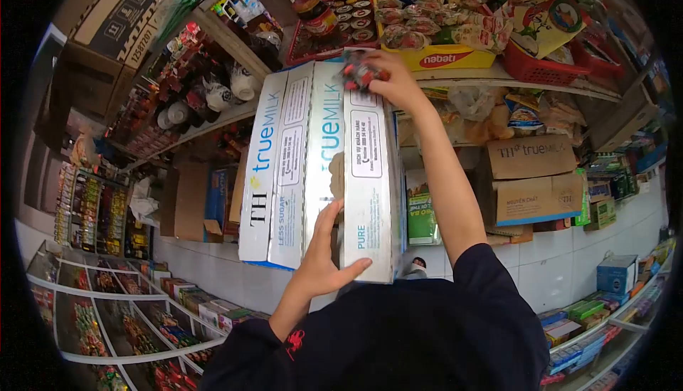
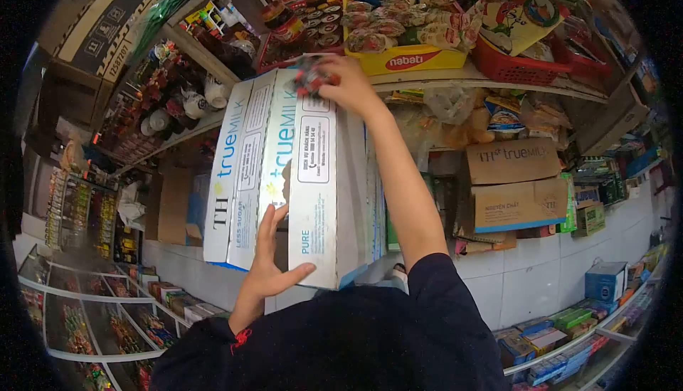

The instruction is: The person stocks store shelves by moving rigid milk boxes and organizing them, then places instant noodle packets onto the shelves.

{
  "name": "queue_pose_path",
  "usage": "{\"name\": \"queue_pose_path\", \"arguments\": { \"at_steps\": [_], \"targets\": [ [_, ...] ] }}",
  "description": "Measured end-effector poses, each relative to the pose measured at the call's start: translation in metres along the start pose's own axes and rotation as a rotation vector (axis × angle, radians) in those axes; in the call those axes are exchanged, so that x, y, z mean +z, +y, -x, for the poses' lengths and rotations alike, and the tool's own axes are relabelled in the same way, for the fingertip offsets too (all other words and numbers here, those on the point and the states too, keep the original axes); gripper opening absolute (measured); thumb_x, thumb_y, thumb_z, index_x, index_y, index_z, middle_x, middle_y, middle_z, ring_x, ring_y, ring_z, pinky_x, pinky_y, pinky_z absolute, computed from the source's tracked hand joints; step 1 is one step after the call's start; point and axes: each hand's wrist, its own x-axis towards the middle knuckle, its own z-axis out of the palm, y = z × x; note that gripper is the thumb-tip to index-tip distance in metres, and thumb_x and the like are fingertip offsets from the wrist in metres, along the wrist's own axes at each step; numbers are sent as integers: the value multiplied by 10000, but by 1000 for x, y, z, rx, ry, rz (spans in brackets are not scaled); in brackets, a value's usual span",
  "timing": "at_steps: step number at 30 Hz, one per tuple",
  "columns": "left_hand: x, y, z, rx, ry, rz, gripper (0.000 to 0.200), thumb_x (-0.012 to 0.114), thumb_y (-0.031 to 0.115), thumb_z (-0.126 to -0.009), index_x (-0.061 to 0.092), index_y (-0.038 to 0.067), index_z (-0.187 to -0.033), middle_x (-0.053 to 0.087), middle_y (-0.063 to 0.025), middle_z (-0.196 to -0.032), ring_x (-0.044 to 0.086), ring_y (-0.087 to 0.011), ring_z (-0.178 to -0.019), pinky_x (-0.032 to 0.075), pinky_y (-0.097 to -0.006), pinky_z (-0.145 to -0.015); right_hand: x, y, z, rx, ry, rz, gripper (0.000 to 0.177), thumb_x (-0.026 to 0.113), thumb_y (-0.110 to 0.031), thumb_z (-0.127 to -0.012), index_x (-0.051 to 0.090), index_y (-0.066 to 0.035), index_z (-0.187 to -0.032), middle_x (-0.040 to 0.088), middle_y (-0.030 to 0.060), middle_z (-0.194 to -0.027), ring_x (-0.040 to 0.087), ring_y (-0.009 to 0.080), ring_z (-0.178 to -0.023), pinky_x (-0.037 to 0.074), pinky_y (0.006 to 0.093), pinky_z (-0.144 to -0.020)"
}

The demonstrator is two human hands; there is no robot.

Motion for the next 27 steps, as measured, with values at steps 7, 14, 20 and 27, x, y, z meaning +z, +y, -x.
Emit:
{"name": "queue_pose_path", "arguments": {
  "at_steps": [7,14,20,27],
  "targets": [
    [-4,11,-3,-91,-32,35,987,714,172,-658,46,21,-1370,250,-210,-1346,236,-319,-1259,170,-405,-1031,5,-79,39,-240,-303,-49,314,606,-188,-590,633,-20,-854,602,97,-973,531,287,-903,385,351,-870],
    [-2,10,-1,-98,-29,23,994,711,192,-662,41,30,-1377,261,-191,-1359,223,-295,-1275,144,-402,-1041,0,-4,-30,170,-45,-32,336,603,-113,-666,608,-8,-986,607,122,-982,592,233,-791,469,324,-679],
    [-5,12,-2,-62,-40,46,965,694,191,-678,47,41,-1379,250,-189,-1364,217,-300,-1275,163,-389,-1038,4,-37,-14,127,-167,-53,279,628,-166,-635,649,-48,-888,619,129,-801,575,224,-699,437,329,-625],
    [-3,14,-10,-132,41,402,921,654,54,-617,141,75,-1382,395,-187,-1222,381,-237,-1160,280,-340,-976,-4,-133,112,-190,-185,75,194,600,-133,-589,567,-41,-756,586,87,-852,517,268,-866,399,367,-784]
  ]
}}
